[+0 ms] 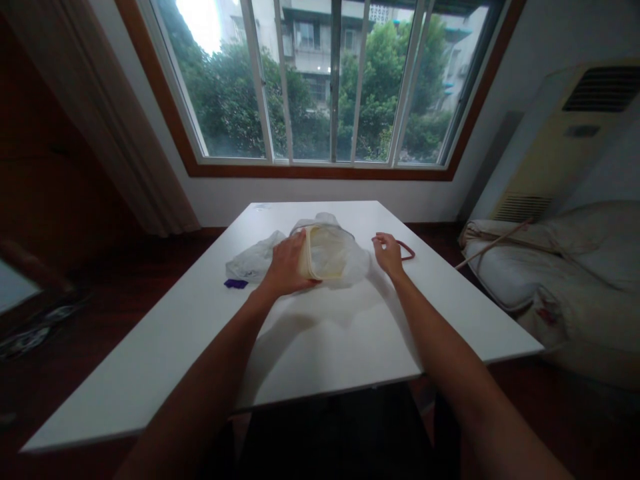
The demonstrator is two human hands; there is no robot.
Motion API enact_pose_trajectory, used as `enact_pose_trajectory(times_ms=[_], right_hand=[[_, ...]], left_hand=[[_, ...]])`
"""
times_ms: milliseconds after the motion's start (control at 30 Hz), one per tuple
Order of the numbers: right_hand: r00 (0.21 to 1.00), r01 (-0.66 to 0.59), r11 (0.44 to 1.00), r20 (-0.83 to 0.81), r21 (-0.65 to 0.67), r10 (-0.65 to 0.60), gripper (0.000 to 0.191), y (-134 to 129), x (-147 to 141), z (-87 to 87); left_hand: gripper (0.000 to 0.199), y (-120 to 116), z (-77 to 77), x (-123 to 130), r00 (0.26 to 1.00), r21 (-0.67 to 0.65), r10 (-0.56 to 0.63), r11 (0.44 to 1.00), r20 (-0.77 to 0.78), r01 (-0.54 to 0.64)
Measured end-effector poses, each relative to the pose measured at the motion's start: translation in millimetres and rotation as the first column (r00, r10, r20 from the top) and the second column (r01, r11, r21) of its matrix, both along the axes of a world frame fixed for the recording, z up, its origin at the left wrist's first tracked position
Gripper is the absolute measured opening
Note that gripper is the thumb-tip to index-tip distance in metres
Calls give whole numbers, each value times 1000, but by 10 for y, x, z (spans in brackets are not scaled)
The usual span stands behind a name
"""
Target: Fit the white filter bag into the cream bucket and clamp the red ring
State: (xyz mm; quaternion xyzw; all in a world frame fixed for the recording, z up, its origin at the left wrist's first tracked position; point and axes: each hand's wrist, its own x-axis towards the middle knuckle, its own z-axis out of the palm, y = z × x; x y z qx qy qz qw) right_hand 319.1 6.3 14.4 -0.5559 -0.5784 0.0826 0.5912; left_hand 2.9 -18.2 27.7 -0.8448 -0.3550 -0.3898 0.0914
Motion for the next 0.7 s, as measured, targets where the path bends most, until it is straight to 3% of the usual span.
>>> enact_pose_trajectory(times_ms=[67, 167, 300, 500, 600, 700], right_hand=[[984, -179, 967, 57, 180, 172, 23, -148, -105, 157], [902, -422, 875, 207, 235, 379, 22, -384, -313, 315], [829, -513, 834, 369, 204, 420, 30, -552, -542, 328], [908, -385, 884, 279, 265, 312, 34, -477, -514, 279], [970, -239, 928, 118, 287, 213, 38, -306, -345, 223], [997, -57, 975, -33, 215, 65, 49, -48, -109, 41]], left_hand=[[124, -35, -2, 63, 997, 29, -74, 997, -19, 75], [113, -95, -5, 160, 989, 34, -140, 989, -45, 142], [105, -150, -7, 237, 981, 33, -163, 985, -105, 167], [106, -140, -39, 231, 983, 18, -145, 989, -116, 148], [109, -118, -70, 209, 983, 28, -127, 991, -134, 132], [111, -91, -94, 190, 986, 37, -110, 993, -128, 116]])
